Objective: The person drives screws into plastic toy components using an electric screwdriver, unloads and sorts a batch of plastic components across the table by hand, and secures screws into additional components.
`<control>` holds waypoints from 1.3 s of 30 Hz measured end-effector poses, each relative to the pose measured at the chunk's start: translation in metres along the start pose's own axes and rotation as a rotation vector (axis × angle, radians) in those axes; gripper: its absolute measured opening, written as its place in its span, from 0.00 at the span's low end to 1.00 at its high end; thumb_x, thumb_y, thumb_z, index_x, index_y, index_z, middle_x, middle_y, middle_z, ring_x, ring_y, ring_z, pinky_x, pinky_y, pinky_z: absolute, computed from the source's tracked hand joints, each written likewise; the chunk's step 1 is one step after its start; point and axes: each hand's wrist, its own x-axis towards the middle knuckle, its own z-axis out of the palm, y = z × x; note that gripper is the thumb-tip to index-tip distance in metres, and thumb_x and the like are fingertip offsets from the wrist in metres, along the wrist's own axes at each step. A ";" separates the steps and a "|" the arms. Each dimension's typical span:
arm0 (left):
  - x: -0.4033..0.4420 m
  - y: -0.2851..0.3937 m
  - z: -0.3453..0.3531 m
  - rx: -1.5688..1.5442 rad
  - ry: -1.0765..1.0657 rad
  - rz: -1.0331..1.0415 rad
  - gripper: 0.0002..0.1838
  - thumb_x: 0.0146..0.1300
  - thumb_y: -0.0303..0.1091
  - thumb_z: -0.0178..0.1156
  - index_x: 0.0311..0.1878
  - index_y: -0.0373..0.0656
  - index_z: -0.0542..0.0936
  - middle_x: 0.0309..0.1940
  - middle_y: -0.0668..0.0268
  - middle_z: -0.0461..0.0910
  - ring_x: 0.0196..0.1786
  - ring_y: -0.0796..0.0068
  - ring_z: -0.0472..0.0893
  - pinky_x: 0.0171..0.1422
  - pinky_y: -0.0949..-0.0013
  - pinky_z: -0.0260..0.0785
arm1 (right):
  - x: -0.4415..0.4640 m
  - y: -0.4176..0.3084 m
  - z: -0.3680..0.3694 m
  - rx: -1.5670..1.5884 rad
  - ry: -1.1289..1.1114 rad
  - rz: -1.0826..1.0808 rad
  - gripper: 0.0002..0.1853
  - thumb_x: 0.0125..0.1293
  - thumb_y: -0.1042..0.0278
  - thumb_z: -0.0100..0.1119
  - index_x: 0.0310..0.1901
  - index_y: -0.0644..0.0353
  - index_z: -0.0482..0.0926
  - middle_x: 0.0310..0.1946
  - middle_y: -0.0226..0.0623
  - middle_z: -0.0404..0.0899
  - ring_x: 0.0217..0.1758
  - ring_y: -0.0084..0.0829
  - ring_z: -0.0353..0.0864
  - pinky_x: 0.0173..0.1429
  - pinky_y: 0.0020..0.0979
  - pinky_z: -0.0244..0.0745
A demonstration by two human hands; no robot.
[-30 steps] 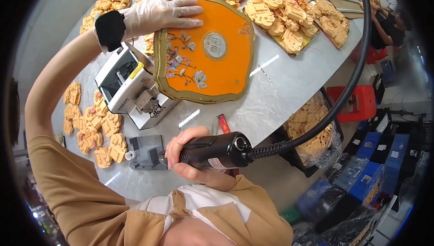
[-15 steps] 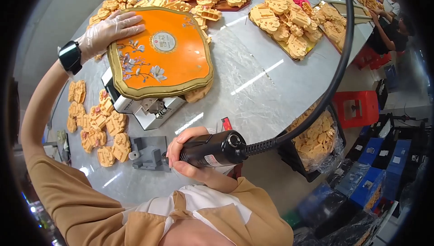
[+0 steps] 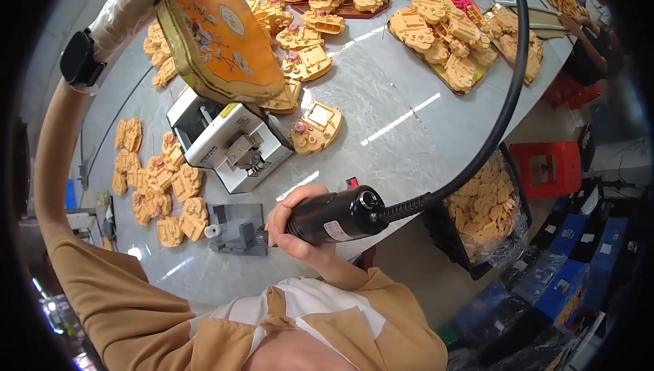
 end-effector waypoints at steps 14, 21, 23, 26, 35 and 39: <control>0.071 -0.024 0.148 -1.399 0.154 -0.839 0.05 0.42 0.22 0.44 0.23 0.35 0.69 0.18 0.62 0.66 0.23 0.66 0.70 0.29 0.63 0.65 | -0.010 -0.037 -0.007 -0.038 0.072 -0.113 0.23 0.47 0.71 0.55 0.46 0.58 0.60 0.21 0.37 0.68 0.21 0.32 0.72 0.35 0.35 0.68; 0.176 0.019 0.164 -2.555 0.658 -0.839 0.13 0.47 0.16 0.42 0.39 0.30 0.65 0.43 0.50 0.67 0.48 0.60 0.69 0.52 0.66 0.70 | -0.021 -0.038 -0.025 -0.018 0.204 -0.134 0.23 0.47 0.70 0.55 0.45 0.58 0.60 0.21 0.36 0.68 0.20 0.32 0.71 0.34 0.35 0.68; 0.228 -0.010 0.215 -2.793 0.798 -0.616 0.16 0.57 0.21 0.47 0.50 0.29 0.62 0.50 0.51 0.66 0.56 0.57 0.66 0.60 0.64 0.66 | -0.020 -0.040 -0.031 -0.039 0.223 -0.143 0.23 0.46 0.71 0.55 0.46 0.58 0.60 0.21 0.36 0.68 0.20 0.32 0.71 0.34 0.35 0.68; 0.271 -0.007 0.215 -2.409 0.689 -0.679 0.36 0.63 0.52 0.46 0.65 0.39 0.47 0.65 0.47 0.47 0.67 0.52 0.50 0.72 0.61 0.39 | -0.016 -0.045 -0.037 -0.096 0.233 -0.192 0.23 0.46 0.70 0.55 0.46 0.58 0.60 0.20 0.37 0.68 0.19 0.32 0.70 0.33 0.35 0.68; 0.095 0.149 0.167 -0.413 -0.598 0.218 0.29 0.44 0.46 0.63 0.52 0.49 0.73 0.51 0.55 0.68 0.58 0.59 0.65 0.53 0.48 0.61 | -0.009 -0.039 -0.039 -0.068 0.227 -0.164 0.23 0.47 0.69 0.56 0.46 0.59 0.60 0.21 0.36 0.69 0.18 0.31 0.70 0.32 0.33 0.68; 0.055 0.167 0.199 -0.419 -0.752 0.053 0.28 0.38 0.41 0.66 0.48 0.49 0.74 0.48 0.56 0.67 0.55 0.58 0.68 0.47 0.48 0.65 | -0.006 -0.031 -0.033 -0.078 0.173 -0.148 0.22 0.48 0.69 0.55 0.46 0.58 0.60 0.21 0.36 0.69 0.18 0.31 0.70 0.32 0.33 0.68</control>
